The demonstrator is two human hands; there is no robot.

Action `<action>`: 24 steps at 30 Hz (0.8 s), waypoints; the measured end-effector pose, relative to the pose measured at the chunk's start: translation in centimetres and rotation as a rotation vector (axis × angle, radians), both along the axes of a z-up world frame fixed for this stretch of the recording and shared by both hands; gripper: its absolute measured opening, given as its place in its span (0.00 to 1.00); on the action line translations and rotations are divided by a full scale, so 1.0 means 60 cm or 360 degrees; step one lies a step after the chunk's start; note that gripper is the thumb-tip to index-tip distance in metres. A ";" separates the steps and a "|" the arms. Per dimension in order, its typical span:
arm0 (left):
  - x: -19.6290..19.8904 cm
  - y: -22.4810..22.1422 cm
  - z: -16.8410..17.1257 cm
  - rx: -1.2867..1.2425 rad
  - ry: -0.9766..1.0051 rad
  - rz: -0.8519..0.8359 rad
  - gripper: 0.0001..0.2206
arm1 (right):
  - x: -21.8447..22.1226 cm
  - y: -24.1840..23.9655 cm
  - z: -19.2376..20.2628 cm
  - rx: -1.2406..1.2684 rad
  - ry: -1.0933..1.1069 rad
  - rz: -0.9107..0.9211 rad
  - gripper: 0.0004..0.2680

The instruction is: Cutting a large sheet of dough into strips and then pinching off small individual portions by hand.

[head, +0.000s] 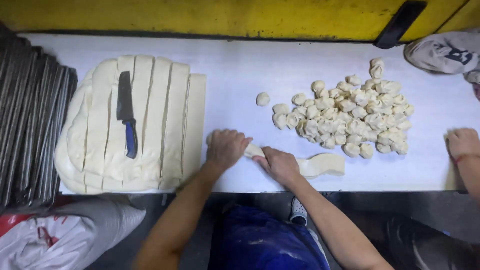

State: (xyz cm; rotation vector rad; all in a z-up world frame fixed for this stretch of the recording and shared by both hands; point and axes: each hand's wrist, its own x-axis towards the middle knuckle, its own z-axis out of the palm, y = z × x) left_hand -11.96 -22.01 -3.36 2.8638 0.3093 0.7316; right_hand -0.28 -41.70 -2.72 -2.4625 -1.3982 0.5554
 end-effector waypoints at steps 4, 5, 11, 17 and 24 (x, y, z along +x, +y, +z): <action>0.007 -0.077 0.041 0.0265 0.0480 0.0244 0.19 | 0.025 -0.075 0.076 0.0026 0.0191 0.0195 0.30; 0.019 -0.108 0.026 0.0203 0.0183 0.0064 0.20 | 0.048 -0.104 0.073 0.0105 -0.0002 0.0286 0.36; 0.109 -0.212 -0.039 -0.0015 0.0274 0.0024 0.18 | 0.159 -0.220 -0.045 0.0244 -0.0577 0.0275 0.28; 0.016 -0.140 0.061 -0.0049 0.0828 0.0272 0.23 | 0.080 -0.113 0.031 0.0253 -0.0102 0.0077 0.21; -0.103 -0.171 0.035 -0.0444 0.0145 0.0077 0.30 | -0.025 -0.107 0.018 0.0219 -0.0321 0.0341 0.31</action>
